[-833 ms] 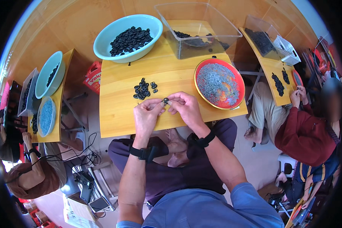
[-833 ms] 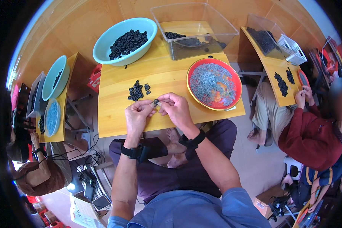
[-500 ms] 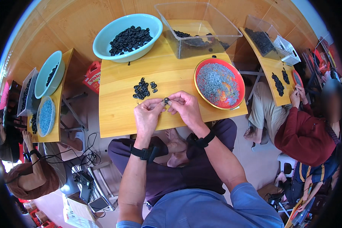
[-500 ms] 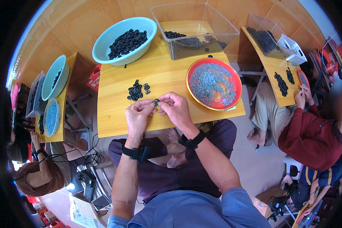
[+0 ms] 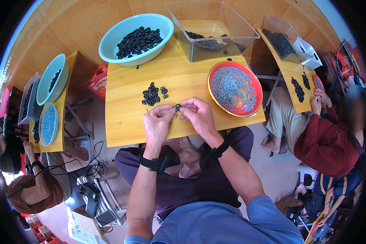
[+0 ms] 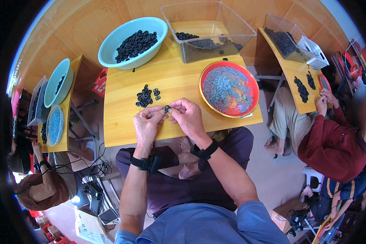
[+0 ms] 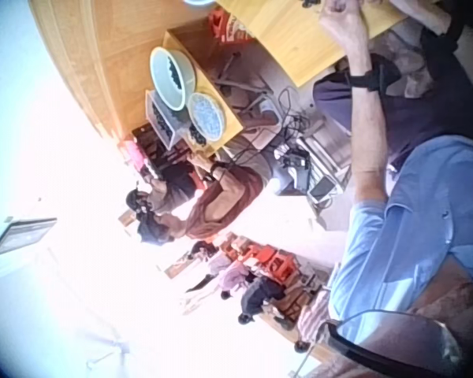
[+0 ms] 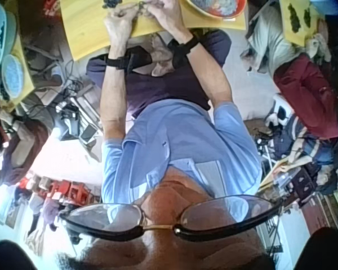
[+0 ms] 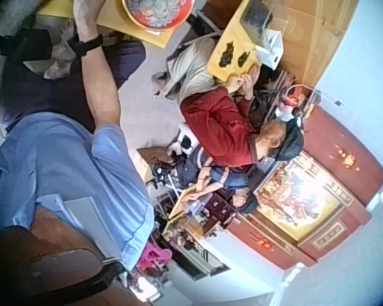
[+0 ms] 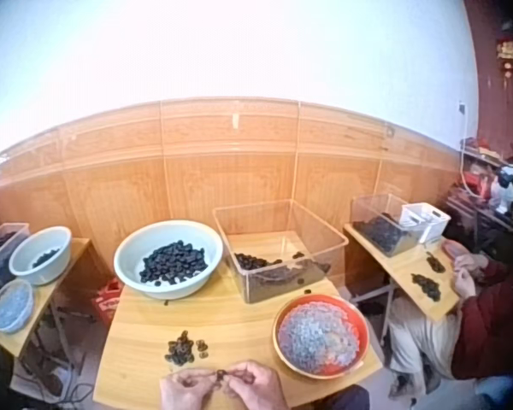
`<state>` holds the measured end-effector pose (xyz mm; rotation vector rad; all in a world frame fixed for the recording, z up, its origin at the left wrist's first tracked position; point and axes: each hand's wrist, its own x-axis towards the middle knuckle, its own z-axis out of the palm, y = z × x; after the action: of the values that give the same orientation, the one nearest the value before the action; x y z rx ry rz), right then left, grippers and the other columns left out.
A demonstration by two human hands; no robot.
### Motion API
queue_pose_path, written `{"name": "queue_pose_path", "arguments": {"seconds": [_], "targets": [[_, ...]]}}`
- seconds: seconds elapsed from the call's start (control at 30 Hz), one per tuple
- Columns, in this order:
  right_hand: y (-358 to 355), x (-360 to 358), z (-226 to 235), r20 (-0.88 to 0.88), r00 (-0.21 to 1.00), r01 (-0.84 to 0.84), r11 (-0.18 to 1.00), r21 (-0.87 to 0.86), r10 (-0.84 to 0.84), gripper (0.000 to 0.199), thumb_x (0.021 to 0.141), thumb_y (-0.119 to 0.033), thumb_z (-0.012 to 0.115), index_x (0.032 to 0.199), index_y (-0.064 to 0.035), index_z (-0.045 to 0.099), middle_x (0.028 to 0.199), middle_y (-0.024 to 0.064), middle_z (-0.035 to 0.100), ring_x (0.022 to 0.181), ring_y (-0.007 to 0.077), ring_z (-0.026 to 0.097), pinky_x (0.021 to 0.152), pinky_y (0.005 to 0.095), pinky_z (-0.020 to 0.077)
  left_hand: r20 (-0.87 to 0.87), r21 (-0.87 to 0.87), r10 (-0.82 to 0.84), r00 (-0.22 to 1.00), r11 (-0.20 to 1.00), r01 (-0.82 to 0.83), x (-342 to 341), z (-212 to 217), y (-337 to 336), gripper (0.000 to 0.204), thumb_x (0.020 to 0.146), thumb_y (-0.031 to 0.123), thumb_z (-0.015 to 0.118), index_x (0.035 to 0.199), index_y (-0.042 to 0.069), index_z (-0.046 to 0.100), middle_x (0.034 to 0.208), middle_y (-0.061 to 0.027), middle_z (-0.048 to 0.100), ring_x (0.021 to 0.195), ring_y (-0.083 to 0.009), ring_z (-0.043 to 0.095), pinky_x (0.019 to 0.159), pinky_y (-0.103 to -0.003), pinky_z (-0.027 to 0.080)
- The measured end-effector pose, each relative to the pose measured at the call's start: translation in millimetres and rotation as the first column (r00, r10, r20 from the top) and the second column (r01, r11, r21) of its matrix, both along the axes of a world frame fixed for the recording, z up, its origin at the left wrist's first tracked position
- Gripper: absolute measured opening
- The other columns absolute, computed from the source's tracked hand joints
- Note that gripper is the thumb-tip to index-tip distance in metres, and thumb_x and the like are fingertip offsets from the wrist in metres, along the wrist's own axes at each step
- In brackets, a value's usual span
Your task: Sorting small black plastic components on a desk into a pile.
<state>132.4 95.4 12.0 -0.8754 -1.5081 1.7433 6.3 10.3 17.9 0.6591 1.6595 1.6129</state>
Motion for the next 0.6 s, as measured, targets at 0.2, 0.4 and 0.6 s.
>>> {"name": "queue_pose_path", "arguments": {"seconds": [0.2,0.4,0.6], "targets": [[-0.9,-0.2,1.3,-0.035,0.999,0.004,1.0,-0.015,-0.004,0.013,0.089,-0.002,0.066,0.1,0.0048,0.064,0.08,0.0079,0.069,0.067,0.0111,0.067,0.058,0.0235,0.0525,0.0,0.007,-0.001,1.0,1.0,0.001,0.1,-0.5,0.1,0.015,0.088,0.003,0.072,0.098,-0.008,0.07,0.081,-0.0096,0.073,0.071,-0.0091,0.067,0.062,-0.021,0.051],[-1.0,-0.1,-0.4,-0.032,0.999,0.0,1.0,0.012,0.001,0.012,0.089,-0.001,0.066,0.099,0.0048,0.063,0.079,0.0085,0.069,0.066,0.0112,0.067,0.058,0.0239,0.0524,-0.013,0.01,0.016,1.0,1.0,-0.016,0.9,-2.7,1.0,0.015,0.088,0.003,0.072,0.098,-0.008,0.07,0.08,-0.0093,0.073,0.07,-0.0091,0.067,0.06,-0.021,0.05],[-0.7,0.6,-1.1,-0.031,0.999,-0.02,1.0,0.017,0.021,0.011,0.089,0.0,0.064,0.098,0.0052,0.063,0.08,0.0092,0.069,0.067,0.0114,0.067,0.058,0.0243,0.0526,-0.023,0.009,-0.011,1.0,1.0,0.011,-0.7,-5.4,-0.2,0.016,0.087,0.002,0.072,0.099,-0.008,0.069,0.08,-0.0089,0.073,0.071,-0.0088,0.067,0.061,-0.021,0.05]]}}
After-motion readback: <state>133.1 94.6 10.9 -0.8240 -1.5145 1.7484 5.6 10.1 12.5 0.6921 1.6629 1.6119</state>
